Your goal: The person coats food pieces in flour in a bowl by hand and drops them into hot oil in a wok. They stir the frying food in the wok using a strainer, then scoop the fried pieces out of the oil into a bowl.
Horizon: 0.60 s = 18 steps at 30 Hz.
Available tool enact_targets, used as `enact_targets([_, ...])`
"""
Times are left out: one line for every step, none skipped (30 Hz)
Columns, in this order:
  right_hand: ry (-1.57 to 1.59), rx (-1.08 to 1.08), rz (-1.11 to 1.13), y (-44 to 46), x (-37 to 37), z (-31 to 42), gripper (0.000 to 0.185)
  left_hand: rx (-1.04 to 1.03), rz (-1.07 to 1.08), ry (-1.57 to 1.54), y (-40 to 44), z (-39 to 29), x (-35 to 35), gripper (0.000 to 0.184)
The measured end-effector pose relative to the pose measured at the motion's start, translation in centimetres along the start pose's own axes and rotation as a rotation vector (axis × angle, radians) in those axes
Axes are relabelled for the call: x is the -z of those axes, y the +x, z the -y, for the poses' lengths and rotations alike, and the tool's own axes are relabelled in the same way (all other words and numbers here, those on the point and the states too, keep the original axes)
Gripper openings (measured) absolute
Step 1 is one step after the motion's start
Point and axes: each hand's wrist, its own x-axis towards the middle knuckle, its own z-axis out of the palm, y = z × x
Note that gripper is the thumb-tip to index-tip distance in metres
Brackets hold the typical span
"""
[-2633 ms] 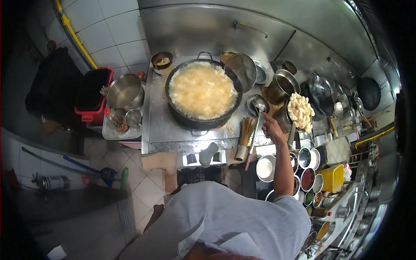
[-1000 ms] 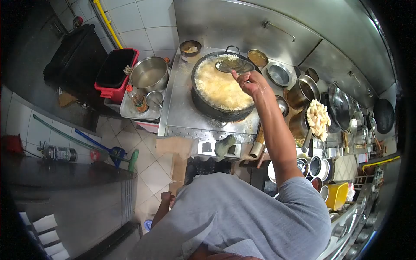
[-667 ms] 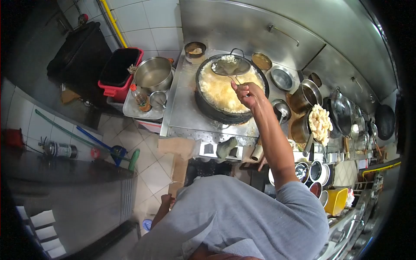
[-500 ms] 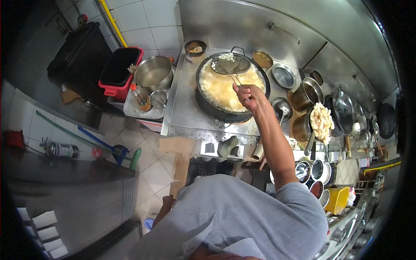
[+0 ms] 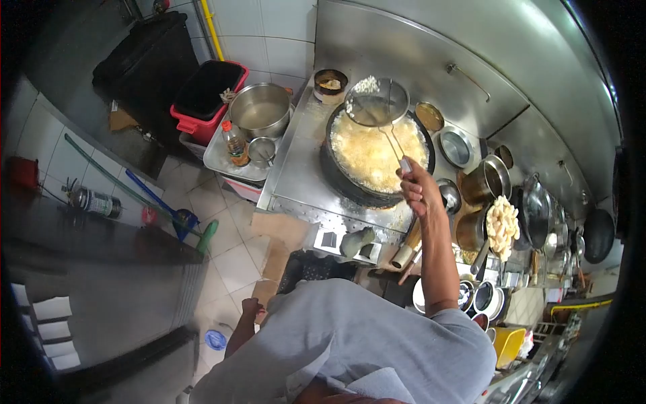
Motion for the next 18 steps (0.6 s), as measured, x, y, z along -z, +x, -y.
enact_targets([-0.08,0.028,-0.026,0.7,-0.9,1.0,0.054,-0.044,0.03,0.156,-0.4,-0.2,0.0,0.025])
enact_targets([-0.281,0.049,-0.066,1.8,-2.1,2.0,0.068,-0.09,0.06,0.312,-0.7,-0.6,0.0,0.023])
enact_targets([-0.403,0.059,-0.136,3.2,-3.1,2.8,0.068,-0.135,0.088,0.469,-0.7,-0.9,0.0,0.02])
enact_targets([-0.572,0.1,-0.14,5.7,-2.9,3.4,0.068,-0.137,0.084,0.464,-0.2,0.0,0.1,0.02])
enact_targets([-0.788,0.17,-0.121,7.8,-3.5,4.0,0.067,0.024,0.049,-0.001,0.6,1.6,0.4,0.018])
enact_targets([-0.994,0.231,-0.117,9.9,-4.0,4.4,0.063,0.183,0.016,-0.467,1.2,2.2,0.3,0.016])
enact_targets([-1.314,0.302,-0.121,12.9,-4.1,4.6,0.062,0.181,0.016,-0.472,0.7,1.7,0.3,0.016])
enact_targets([-1.633,0.372,-0.125,16.4,-3.6,4.3,0.06,-0.035,0.054,0.06,-0.5,0.8,0.4,0.015])
enact_targets([-2.0,0.699,-0.138,20.1,-2.2,3.3,0.061,-0.251,0.088,0.593,-1.2,0.2,0.2,0.014])
enact_targets([-2.062,0.579,-0.122,24.2,-1.1,2.4,0.062,-0.25,0.089,0.591,-1.3,0.3,-0.2,0.014])
enact_targets([-2.117,0.456,-0.107,26.7,-0.5,1.8,0.063,-0.189,0.055,0.317,-1.3,0.7,-0.4,0.015])
enact_targets([-2.114,0.451,-0.108,26.3,-0.8,1.5,0.063,-0.125,0.019,0.045,-1.1,1.3,-0.5,0.016])
enact_targets([-2.067,0.518,-0.135,25.1,-1.5,1.3,0.062,-0.117,0.021,0.05,-0.4,2.3,-0.3,0.016])
enact_targets([-2.02,0.585,-0.161,23.8,-2.1,1.4,0.061,-0.063,0.028,-0.083,0.6,2.9,-0.3,0.017])
enact_targets([-2.022,0.571,-0.163,22.0,-2.0,1.0,0.061,-0.006,0.035,-0.215,1.5,3.8,-0.4,0.018])
enact_targets([-1.806,0.624,-0.198,19.4,-1.6,0.4,0.061,0.004,0.043,-0.209,1.9,4.9,-0.7,0.018])
enact_targets([-1.589,0.676,-0.234,16.7,-1.4,-0.1,0.06,-0.019,0.039,0.012,2.3,5.7,-1.3,0.021])
enact_targets([-1.427,0.528,-0.232,13.8,-1.5,-0.7,0.062,-0.048,0.033,0.232,2.7,6.2,-1.8,0.024])
